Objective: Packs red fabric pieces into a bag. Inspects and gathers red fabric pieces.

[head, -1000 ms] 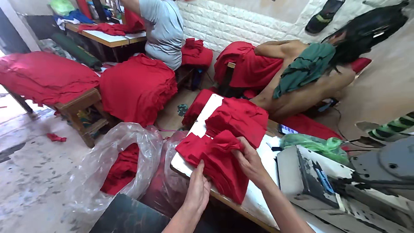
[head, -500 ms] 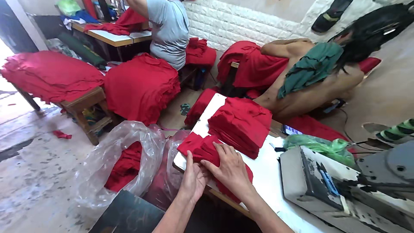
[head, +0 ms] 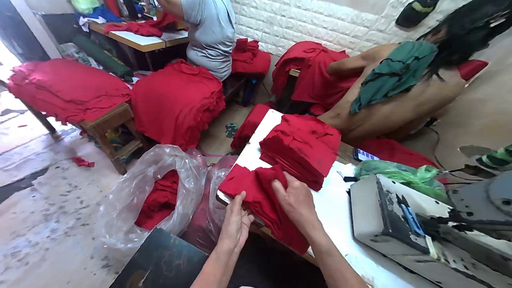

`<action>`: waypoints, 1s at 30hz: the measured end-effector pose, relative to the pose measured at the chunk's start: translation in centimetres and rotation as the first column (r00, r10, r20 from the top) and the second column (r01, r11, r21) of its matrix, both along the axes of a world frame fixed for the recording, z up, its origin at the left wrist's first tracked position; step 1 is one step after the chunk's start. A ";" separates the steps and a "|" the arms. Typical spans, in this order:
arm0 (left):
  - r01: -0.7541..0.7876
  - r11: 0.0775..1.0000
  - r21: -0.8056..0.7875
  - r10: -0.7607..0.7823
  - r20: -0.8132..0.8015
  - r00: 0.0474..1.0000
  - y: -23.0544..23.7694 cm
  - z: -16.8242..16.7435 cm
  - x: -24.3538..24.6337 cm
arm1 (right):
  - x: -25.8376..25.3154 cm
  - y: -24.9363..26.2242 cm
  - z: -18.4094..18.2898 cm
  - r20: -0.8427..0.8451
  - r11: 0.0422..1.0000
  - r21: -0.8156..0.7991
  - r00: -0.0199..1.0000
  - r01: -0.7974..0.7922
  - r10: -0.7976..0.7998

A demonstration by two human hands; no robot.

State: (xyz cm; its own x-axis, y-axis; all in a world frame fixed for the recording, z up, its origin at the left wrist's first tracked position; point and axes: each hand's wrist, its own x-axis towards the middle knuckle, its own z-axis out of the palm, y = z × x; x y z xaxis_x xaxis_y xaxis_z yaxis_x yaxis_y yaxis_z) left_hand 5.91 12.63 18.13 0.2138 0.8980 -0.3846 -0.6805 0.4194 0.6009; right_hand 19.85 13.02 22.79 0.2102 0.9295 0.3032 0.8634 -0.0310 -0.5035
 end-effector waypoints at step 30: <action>0.176 0.953 0.249 -0.194 0.053 0.980 2.5 8.9 4.4 | 6.1 -4.5 0.7 -0.948 0.948 0.313 0.076 0.064 0.308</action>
State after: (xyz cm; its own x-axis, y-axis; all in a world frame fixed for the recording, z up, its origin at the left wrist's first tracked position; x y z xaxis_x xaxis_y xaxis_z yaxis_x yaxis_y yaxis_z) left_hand 10.34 15.15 27.05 0.4049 0.9040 -0.1374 -0.6521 0.3908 0.6496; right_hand 25.97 8.47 23.49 0.3774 0.9198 0.1075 -0.4375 0.2794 -0.8547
